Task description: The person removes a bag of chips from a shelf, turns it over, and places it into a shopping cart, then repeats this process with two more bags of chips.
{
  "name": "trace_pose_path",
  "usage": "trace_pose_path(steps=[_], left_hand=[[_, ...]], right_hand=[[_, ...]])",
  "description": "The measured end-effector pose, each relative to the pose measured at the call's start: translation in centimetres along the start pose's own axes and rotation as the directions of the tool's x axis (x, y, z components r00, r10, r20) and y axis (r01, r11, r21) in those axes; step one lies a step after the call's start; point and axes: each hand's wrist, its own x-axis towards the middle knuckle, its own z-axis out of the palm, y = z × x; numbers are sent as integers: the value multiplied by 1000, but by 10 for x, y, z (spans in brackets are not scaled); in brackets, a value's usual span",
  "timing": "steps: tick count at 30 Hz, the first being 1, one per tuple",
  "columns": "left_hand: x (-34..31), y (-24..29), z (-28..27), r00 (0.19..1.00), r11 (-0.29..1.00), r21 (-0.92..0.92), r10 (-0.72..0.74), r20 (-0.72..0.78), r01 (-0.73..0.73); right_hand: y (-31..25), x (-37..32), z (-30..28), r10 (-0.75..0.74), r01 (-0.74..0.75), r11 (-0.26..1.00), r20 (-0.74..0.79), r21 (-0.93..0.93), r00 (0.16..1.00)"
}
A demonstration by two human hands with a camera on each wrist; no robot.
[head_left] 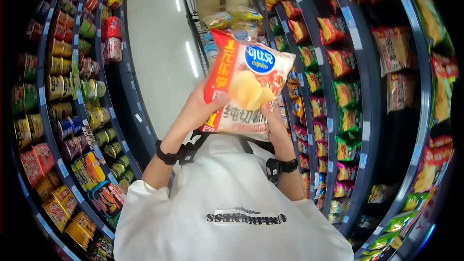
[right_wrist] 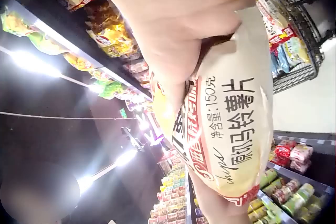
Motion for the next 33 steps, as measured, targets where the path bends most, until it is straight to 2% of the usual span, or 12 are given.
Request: trace_pose_path(steps=[2,4,6,8,10,14,17,21,23,24,27,33], left_hand=[[4,-3,-13,999,995,100,0,-44,4],[10,-7,-19,997,995,95,18,-73,-11],[14,-7,-21,995,999,53,-1,-95,6],[20,-1,-18,992,998,-27,-51,-114,49],[24,1,-8,988,995,-93,3,-156,-18],[34,0,16,967,988,-100,95,-238,-122],[39,19,34,972,994,-52,78,-220,-91],[45,39,55,963,981,109,179,-202,-160],[47,51,62,968,969,198,183,-170,-148],[49,54,65,974,979,169,144,-176,-114],[56,62,69,974,992,103,89,-207,-68],[55,66,72,963,988,95,139,-229,-120]], right_hand=[[-7,6,17,17,-18,998,32,52,999],[-9,19,21,32,-35,999,68,34,997],[-16,29,19,94,-91,994,40,-60,995],[-24,41,15,81,-76,994,60,-77,995],[-39,51,13,78,-71,987,42,-144,996],[-69,64,-1,33,-1,985,179,-174,983],[-81,70,-17,-37,55,995,208,-83,977],[-85,76,-40,-125,121,992,189,34,974],[-92,79,-42,-147,133,988,202,81,968],[-95,80,-43,-157,137,985,205,106,966],[-104,89,-47,-107,116,993,214,-32,971],[-123,85,-35,-130,147,987,214,-62,968]])
